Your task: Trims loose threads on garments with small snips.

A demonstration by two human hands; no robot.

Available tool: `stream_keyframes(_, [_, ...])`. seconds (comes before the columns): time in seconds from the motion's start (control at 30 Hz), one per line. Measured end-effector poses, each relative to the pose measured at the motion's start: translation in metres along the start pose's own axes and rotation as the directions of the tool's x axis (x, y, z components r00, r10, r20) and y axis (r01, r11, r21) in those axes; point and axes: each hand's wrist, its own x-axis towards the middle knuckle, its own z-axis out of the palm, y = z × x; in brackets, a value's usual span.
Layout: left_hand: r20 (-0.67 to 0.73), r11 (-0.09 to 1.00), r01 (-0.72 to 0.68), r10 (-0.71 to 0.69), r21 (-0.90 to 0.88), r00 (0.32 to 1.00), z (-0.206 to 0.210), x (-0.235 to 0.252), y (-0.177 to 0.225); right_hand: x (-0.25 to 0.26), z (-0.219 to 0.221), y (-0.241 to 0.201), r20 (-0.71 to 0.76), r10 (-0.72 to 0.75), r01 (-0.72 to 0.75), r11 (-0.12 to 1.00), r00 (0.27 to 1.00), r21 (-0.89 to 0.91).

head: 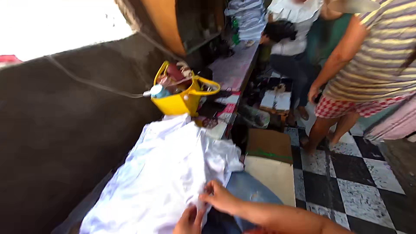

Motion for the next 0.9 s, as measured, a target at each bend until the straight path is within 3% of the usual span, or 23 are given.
stream_keyframes(0.1, [-0.066, 0.991, 0.026, -0.035, -0.132, 0.997, 0.002, -0.002, 0.008, -0.006, 0.002, -0.014, 0.094, 0.029, -0.035, 0.998, 0.995, 0.056])
stream_keyframes(0.17, [-0.144, 0.928, -0.018, -0.038, -0.372, 0.989, 0.000, -0.004, 0.017, -0.008, -0.002, -0.028, 0.045, -0.123, 0.122, 0.992, 0.991, 0.032])
stream_keyframes(0.23, [-0.197, 0.795, -0.064, -0.070, -0.604, 0.978, -0.004, -0.005, 0.026, -0.011, -0.010, -0.036, -0.009, -0.277, 0.276, 0.960, 0.961, -0.044])
stream_keyframes(0.3, [-0.216, 0.715, -0.072, -0.112, -0.696, 0.970, -0.011, -0.007, 0.033, -0.018, -0.015, -0.042, -0.067, -0.384, 0.374, 0.919, 0.921, -0.121])
stream_keyframes(0.57, [-0.224, 0.649, -0.091, -0.125, -0.755, 0.967, -0.010, -0.012, 0.038, -0.029, -0.006, -0.037, -0.058, -0.616, 0.585, 0.770, 0.786, -0.255])
stream_keyframes(0.7, [-0.256, 0.652, -0.103, -0.144, -0.752, 0.956, -0.013, -0.013, 0.043, -0.027, -0.004, -0.036, -0.024, -0.664, 0.622, 0.712, 0.747, -0.326])
stream_keyframes(0.8, [-0.293, 0.662, -0.123, -0.152, -0.740, 0.944, -0.013, -0.010, 0.043, -0.025, -0.002, -0.038, -0.013, -0.622, 0.589, 0.748, 0.783, -0.307])
stream_keyframes(0.9, [-0.256, 0.654, -0.132, -0.097, -0.745, 0.962, -0.015, -0.006, 0.036, -0.018, -0.002, -0.050, 0.020, -0.433, 0.429, 0.886, 0.901, -0.173])
